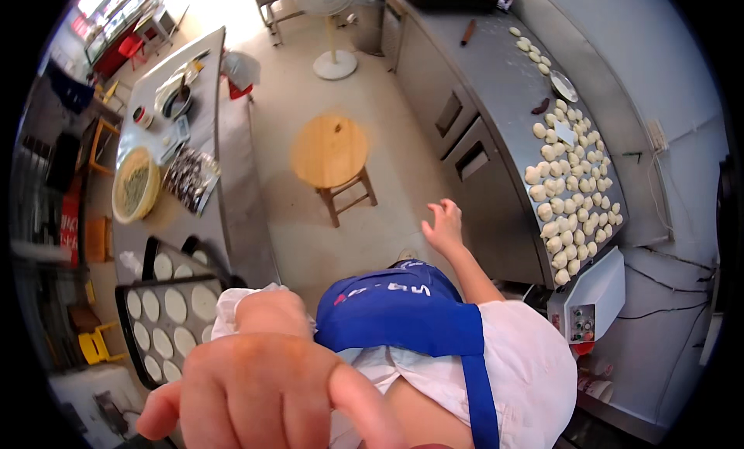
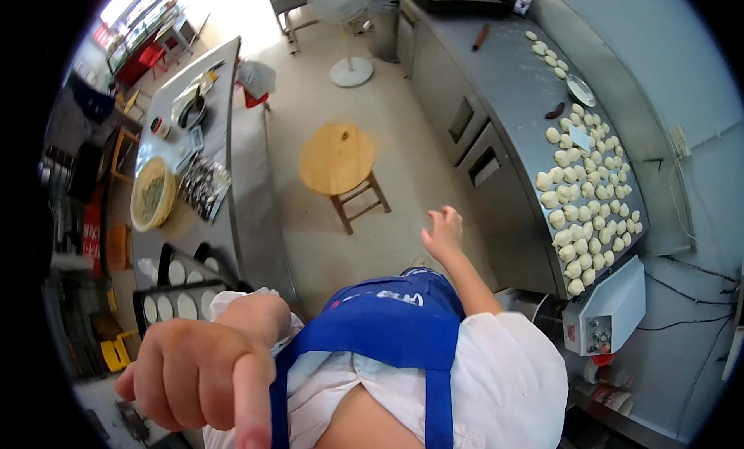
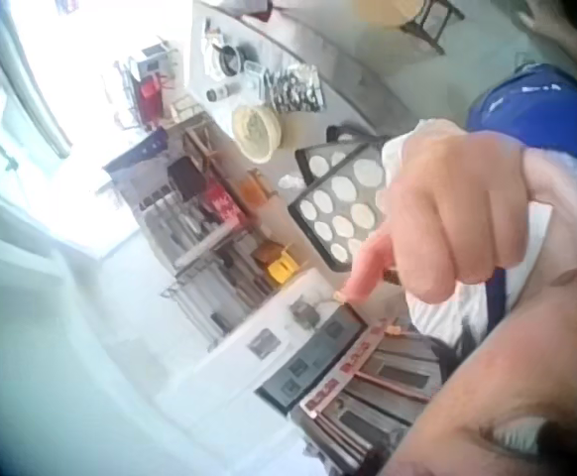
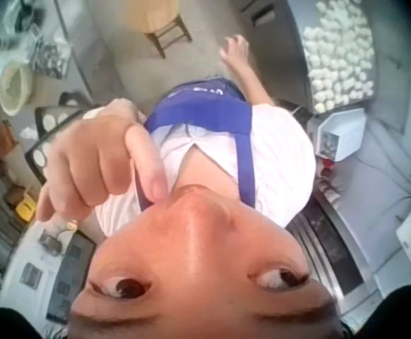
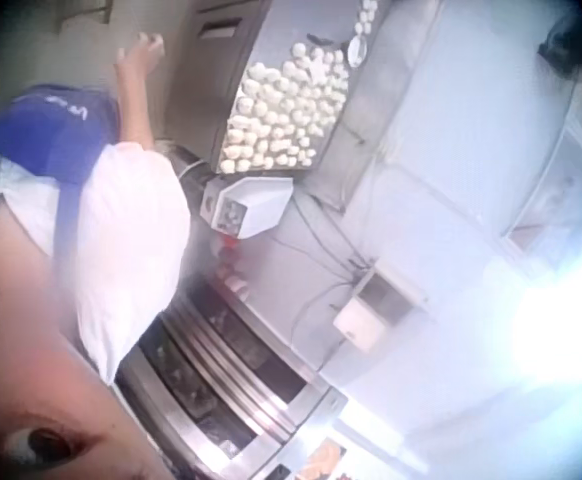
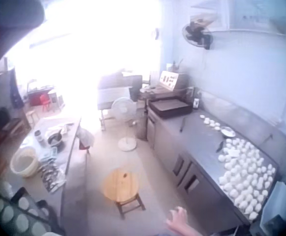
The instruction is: The person prepares flatbread by flattening dough balls using a rolling pin and placing them onto a baking tray. The person then picks up several dough balls, flattens them by hand, stuffs them with a dark filling, and seals them into round buns.
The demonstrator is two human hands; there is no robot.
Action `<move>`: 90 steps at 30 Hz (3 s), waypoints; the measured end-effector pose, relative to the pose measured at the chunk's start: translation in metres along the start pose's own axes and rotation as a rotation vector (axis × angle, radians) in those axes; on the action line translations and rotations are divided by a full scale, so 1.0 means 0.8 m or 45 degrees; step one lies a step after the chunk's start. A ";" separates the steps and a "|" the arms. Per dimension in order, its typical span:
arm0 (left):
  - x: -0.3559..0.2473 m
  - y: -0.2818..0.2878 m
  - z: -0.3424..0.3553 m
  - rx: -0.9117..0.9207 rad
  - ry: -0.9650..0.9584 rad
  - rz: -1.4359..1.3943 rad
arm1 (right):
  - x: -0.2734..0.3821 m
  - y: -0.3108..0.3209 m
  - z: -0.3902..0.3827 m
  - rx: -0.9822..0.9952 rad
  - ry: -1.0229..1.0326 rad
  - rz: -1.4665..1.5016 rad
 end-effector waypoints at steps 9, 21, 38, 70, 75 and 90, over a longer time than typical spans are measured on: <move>0.209 0.147 0.080 0.064 0.179 -0.409 | -0.197 0.091 0.050 0.002 -0.448 0.055; 0.304 0.379 0.126 0.053 0.407 -0.668 | -0.174 0.051 0.216 -0.127 -0.549 0.273; 0.214 0.831 0.096 -0.885 0.699 0.056 | 0.187 0.219 0.782 -0.333 0.870 -0.241; 0.515 1.252 -0.133 0.721 2.030 1.430 | -0.594 0.192 1.030 -1.046 -1.836 -0.069; 0.633 1.311 -0.127 0.616 1.787 1.835 | -0.612 0.191 1.070 -1.357 -2.283 0.108; 0.578 1.455 -0.129 0.924 1.539 1.655 | -0.373 0.108 1.218 -0.773 -1.176 0.243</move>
Point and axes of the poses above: each hand's wrist, its own z-axis towards the middle knuckle, its own y-axis out of the back of the hand, x = y × z, the point moved 3 cm from there along z, towards the middle knuckle, and after that the axes turned 12 degrees about -y, right-handed, at the moved point
